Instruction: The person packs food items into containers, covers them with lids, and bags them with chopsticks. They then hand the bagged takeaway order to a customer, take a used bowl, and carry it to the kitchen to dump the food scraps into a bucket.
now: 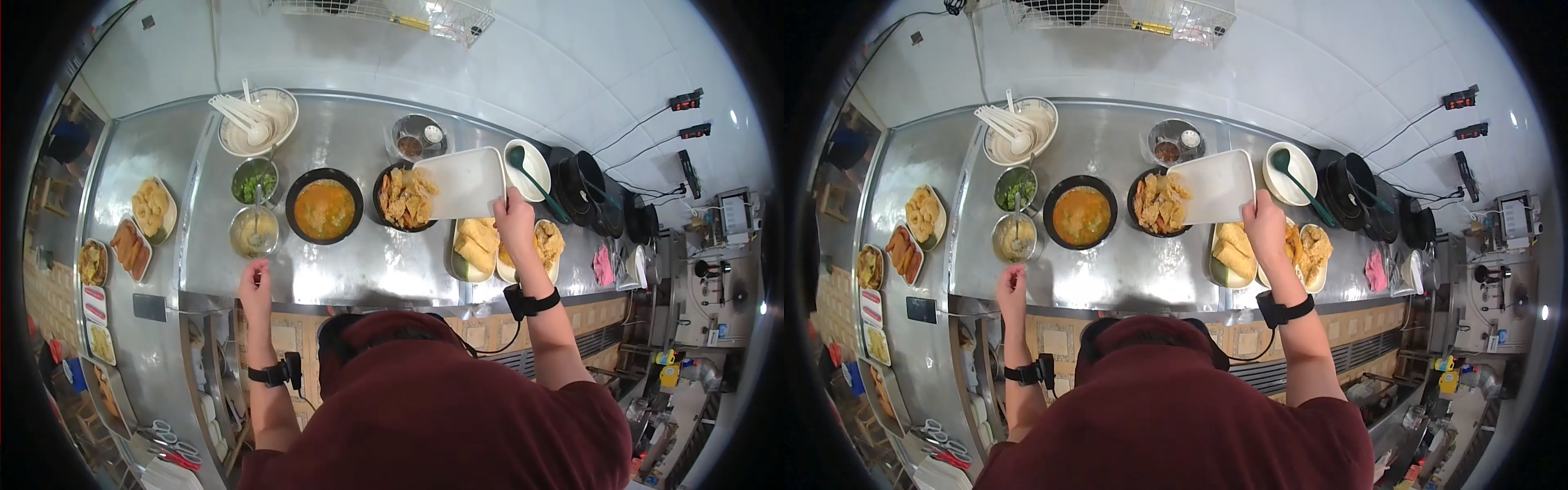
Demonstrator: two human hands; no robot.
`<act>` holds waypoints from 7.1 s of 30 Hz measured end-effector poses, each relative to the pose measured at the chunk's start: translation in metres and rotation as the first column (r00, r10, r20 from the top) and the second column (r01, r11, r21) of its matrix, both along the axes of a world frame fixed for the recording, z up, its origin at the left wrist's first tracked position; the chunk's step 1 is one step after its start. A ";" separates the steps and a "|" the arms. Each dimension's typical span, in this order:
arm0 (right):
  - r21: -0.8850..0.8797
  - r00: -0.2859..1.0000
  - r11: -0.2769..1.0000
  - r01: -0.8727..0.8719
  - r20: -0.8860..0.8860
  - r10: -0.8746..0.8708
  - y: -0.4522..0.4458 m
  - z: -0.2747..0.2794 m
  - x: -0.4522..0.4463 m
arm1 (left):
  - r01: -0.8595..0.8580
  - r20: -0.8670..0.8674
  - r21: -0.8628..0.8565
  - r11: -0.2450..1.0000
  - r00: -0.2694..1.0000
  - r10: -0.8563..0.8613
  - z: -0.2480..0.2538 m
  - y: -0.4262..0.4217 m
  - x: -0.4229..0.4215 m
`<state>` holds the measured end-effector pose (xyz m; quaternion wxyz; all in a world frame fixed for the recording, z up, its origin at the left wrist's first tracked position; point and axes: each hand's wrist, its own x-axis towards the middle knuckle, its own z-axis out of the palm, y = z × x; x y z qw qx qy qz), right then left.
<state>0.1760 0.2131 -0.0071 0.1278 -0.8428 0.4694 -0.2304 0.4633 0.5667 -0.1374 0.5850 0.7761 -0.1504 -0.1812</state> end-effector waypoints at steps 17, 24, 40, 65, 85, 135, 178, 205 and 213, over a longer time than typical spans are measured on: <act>-0.300 0.999 0.953 0.032 -0.020 -0.039 -0.013 0.012 -0.024 | 0.053 0.063 0.064 0.997 0.996 -0.057 0.012 -0.029 -0.012; 0.533 0.798 0.846 -0.005 0.512 -0.318 -0.038 -0.034 -0.079 | 0.170 -0.044 0.112 0.979 0.985 -0.166 -0.009 -0.024 -0.019; 0.922 0.901 -0.014 -0.387 0.374 -0.220 0.085 -0.176 -0.089 | 0.487 -0.172 0.576 0.657 0.858 -0.485 -0.012 -0.015 -0.079; 0.925 0.925 0.030 -0.378 0.379 -0.022 0.069 -0.134 -0.064 | -0.448 -0.108 -0.560 0.697 0.874 0.474 0.189 0.109 -0.072; 0.711 0.651 0.447 -0.543 0.692 -0.312 0.042 -0.095 0.103 | -0.148 -0.577 -0.179 0.973 0.817 0.018 0.049 0.063 -0.036; -0.135 0.722 0.837 -0.530 0.446 0.529 -0.050 0.110 0.131 | 0.631 -0.511 0.030 0.775 0.676 -0.531 0.075 0.012 -0.053; -0.542 0.806 0.644 -0.540 -0.114 0.581 -0.137 0.249 0.235 | 0.120 -0.704 -0.403 0.908 0.594 -0.390 0.042 0.037 -0.082; -0.460 0.431 0.351 -0.815 -0.078 0.899 0.089 -0.072 0.176 | -0.346 -0.835 -0.369 0.863 0.531 -0.144 -0.021 -0.045 -0.006; -0.196 0.558 0.539 -0.819 -0.055 0.828 0.144 -0.124 0.192 | -0.309 -0.863 -0.401 0.862 0.444 -0.242 -0.019 -0.027 0.037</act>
